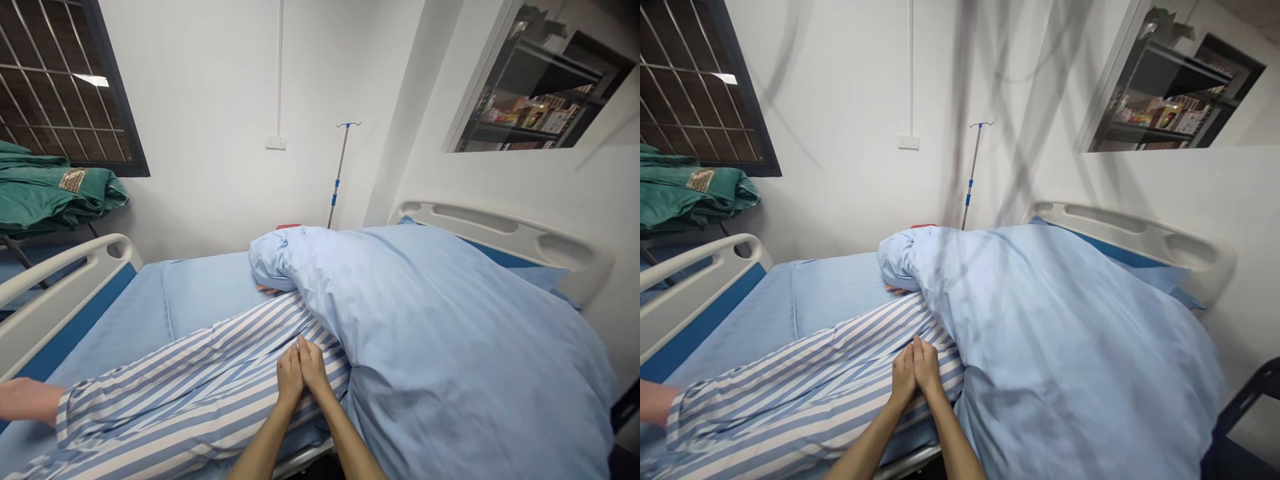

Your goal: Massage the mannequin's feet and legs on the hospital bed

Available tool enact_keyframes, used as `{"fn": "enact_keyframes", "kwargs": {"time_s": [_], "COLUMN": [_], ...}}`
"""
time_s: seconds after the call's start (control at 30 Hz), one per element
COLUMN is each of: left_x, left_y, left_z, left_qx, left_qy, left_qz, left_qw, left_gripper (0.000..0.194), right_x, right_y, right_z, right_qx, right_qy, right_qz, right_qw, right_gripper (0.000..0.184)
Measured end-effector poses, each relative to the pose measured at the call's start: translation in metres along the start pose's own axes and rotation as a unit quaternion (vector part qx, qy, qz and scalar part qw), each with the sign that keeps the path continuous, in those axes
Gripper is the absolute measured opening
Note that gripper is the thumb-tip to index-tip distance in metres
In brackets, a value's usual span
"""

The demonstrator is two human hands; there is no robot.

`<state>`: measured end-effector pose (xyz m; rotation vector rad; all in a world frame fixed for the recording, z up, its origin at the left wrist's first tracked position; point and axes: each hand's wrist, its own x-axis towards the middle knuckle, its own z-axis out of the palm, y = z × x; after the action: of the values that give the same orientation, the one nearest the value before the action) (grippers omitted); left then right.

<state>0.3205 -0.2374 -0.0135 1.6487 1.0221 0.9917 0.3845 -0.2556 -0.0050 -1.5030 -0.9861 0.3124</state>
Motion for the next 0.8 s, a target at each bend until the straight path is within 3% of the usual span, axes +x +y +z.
{"fn": "enact_keyframes", "kwargs": {"time_s": [0.3, 0.57, 0.8], "left_x": [0.001, 0.015, 0.002], "left_y": [0.0, 0.034, 0.007], "left_z": [0.001, 0.014, 0.017], "left_qx": [-0.005, -0.106, 0.036], "left_qy": [0.001, 0.055, 0.019], "left_qz": [-0.013, -0.015, 0.004], "left_qw": [1.0, 0.993, 0.999], "left_gripper": [0.048, 0.045, 0.046], "right_x": [-0.002, 0.003, 0.006], "right_y": [0.01, 0.014, 0.011], "right_z": [-0.003, -0.008, -0.01], "right_qx": [-0.022, 0.06, 0.056], "right_qy": [-0.013, 0.024, 0.041], "right_qz": [-0.032, 0.023, 0.036], "right_qw": [0.999, 0.998, 0.997], "right_gripper": [0.045, 0.048, 0.048]}}
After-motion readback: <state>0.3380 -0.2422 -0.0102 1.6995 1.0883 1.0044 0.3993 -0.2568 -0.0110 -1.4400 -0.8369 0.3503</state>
